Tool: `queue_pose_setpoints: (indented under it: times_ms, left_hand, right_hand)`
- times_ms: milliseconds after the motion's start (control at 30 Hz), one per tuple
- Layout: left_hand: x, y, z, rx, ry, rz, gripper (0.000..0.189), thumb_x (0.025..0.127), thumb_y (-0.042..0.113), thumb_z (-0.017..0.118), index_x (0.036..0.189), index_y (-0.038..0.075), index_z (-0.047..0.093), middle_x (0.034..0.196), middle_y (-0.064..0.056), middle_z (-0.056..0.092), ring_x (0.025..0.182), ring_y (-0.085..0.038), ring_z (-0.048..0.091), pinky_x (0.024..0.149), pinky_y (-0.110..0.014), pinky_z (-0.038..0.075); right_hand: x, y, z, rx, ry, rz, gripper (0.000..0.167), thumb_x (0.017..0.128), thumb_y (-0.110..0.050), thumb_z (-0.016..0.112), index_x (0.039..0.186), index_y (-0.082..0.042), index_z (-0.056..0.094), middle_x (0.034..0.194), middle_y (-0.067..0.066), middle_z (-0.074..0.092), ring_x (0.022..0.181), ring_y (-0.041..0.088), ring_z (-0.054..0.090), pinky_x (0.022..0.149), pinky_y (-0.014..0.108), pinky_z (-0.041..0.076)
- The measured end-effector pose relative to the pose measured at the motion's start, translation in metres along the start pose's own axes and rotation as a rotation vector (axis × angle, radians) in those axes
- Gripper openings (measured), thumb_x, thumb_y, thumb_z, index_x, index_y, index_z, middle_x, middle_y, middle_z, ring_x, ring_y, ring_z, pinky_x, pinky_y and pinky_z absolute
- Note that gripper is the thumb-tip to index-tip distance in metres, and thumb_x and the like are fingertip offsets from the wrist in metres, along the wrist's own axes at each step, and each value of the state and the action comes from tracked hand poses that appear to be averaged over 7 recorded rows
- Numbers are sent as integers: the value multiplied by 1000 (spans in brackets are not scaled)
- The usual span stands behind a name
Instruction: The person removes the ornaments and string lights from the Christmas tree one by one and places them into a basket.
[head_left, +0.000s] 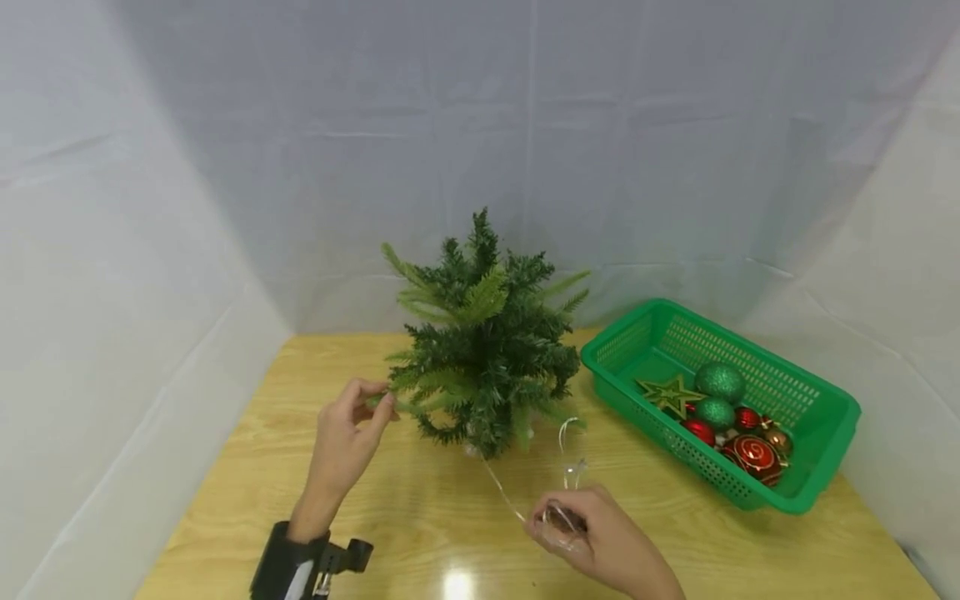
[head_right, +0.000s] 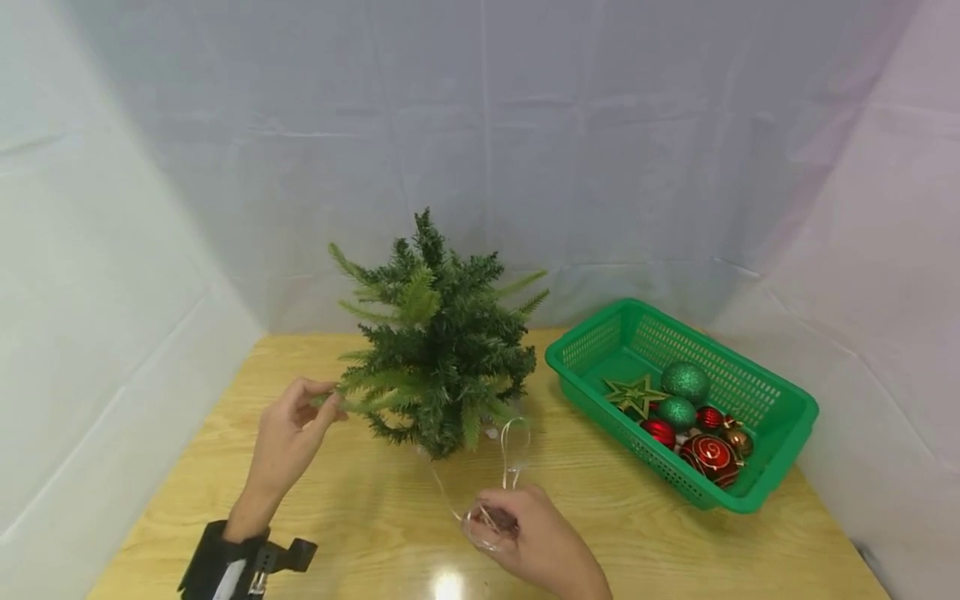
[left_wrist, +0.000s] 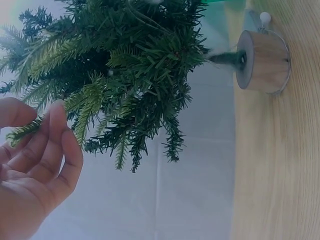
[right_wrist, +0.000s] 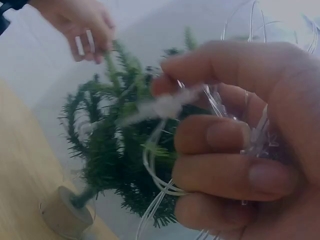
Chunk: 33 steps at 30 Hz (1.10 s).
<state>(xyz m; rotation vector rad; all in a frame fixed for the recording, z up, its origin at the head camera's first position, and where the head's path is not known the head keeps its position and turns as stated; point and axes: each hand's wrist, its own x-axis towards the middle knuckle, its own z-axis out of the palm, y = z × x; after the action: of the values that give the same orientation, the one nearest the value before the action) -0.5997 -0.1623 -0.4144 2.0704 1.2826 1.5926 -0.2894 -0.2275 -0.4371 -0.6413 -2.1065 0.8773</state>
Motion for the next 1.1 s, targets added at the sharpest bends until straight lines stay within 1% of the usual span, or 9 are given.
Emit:
queue_pose_setpoints:
  times_ms: [133,267,333,433,600,700,800,933,1100]
  left_hand:
    - [-1,0,1,2,6,15,16,91,-3,63,107,-6,61,86,-13,71,68,-7,66,60,-20,53]
    - [-1,2,2,3,11,33,15,90,-4,63,105,-5,62,87,-13,71,67,-9,66,62,-18,53]
    - [-2,4,3,1,9,41,14,90,-5,64,104,-5,61,88,-13,71,66,-12,66,61,-19,54]
    - [-3,6,4,-10,4,32,13,90,-4,64,103,-4,61,86,-12,71,65,-15,67,54,-22,53]
    - [-4,7,4,-9,5,3,12,89,-6,63,101,-4,61,84,-13,71,65,-10,66,46,-24,48]
    - [-3,18,2,0,8,-1,12,88,-11,61,99,-8,60,82,-17,71,64,-18,67,42,-22,44]
    - [-4,17,3,10,15,-2,12,88,-12,60,99,-9,60,81,-17,70,64,-21,67,40,-21,41]
    - [-5,4,3,-6,16,-3,8,92,-4,61,100,-3,61,84,-10,71,67,-19,68,56,-18,51]
    - [-5,2,3,-31,18,-6,7,93,-2,61,100,-3,61,86,-10,71,69,-23,68,71,-17,54]
  right_hand:
    - [-14,-3,-8,-23,77,126,13,98,-12,57,97,-18,69,67,-8,55,56,-4,37,47,18,39]
    - [-10,-6,3,-198,357,283,5,92,-18,67,88,-18,70,59,-15,49,49,-3,33,44,20,35]
    - [-4,-9,15,-184,454,333,4,89,-17,71,86,-14,70,57,-15,48,47,-1,34,43,20,34]
    - [4,-12,34,-84,463,318,5,88,-16,71,87,-11,71,58,-13,50,48,-2,36,43,19,34]
    - [17,-17,54,-47,354,120,5,91,-13,66,93,-12,70,59,-8,54,50,-7,36,40,16,35]
    - [20,-18,55,-207,407,92,5,88,-8,69,89,-12,71,55,-13,49,47,-10,32,37,13,32]
    - [18,-19,45,-425,491,265,4,87,-10,70,85,-14,70,53,-15,48,44,-7,34,37,15,32]
    - [14,-15,27,-611,573,501,6,90,-15,67,84,-12,65,55,-7,55,45,6,46,38,26,35]
    - [20,-7,10,-697,720,407,9,88,-5,65,89,-3,56,67,7,65,51,18,58,40,30,41]
